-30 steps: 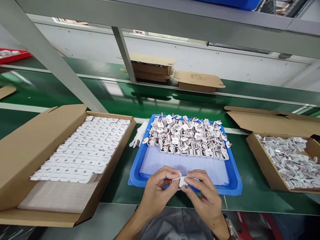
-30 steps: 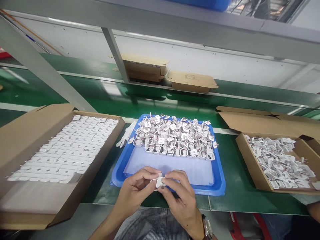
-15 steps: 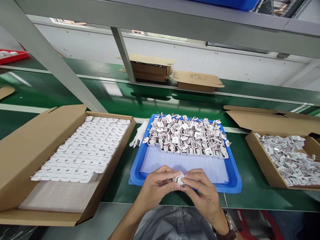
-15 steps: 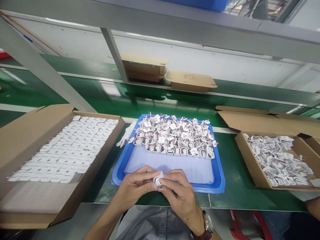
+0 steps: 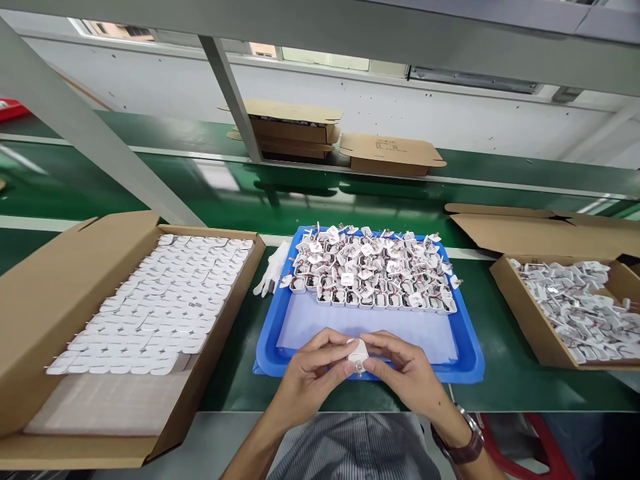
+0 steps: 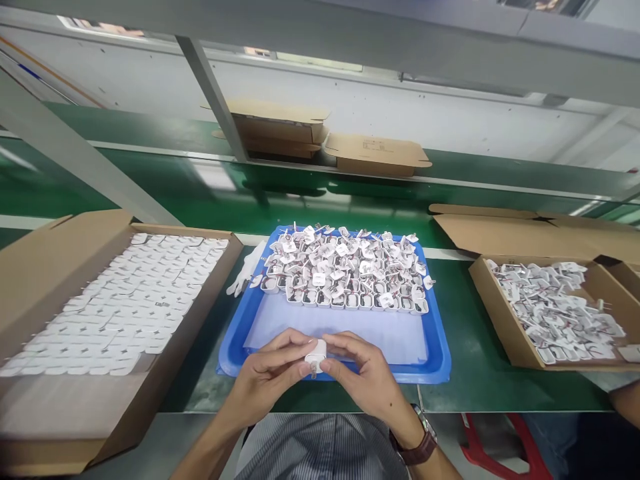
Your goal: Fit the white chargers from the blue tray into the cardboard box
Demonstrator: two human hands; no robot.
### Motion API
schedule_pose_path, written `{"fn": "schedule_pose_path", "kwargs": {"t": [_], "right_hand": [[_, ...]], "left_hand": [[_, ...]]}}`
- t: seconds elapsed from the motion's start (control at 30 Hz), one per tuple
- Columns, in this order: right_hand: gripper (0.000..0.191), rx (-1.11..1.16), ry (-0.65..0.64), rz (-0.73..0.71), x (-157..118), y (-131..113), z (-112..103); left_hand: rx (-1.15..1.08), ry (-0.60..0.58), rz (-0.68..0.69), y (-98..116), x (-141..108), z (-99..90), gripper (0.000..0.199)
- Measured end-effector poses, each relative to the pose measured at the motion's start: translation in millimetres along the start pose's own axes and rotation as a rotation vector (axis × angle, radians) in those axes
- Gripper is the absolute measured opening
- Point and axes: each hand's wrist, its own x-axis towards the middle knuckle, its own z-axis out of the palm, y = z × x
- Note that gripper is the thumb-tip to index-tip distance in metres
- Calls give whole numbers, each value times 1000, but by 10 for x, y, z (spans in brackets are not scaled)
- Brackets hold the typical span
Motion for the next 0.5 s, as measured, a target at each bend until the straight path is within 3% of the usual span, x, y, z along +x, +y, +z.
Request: {"fn": "schedule_pose_path", "kwargs": {"t": [0.27,0.5], "right_hand": [[33,-67,-6,28,9,2,10],[37,18,-26,61,4,55,-28]], "left_hand": [[-16,44,19,-71,-24,16,25],[41,109,-25,-50,-29,112,20]]}}
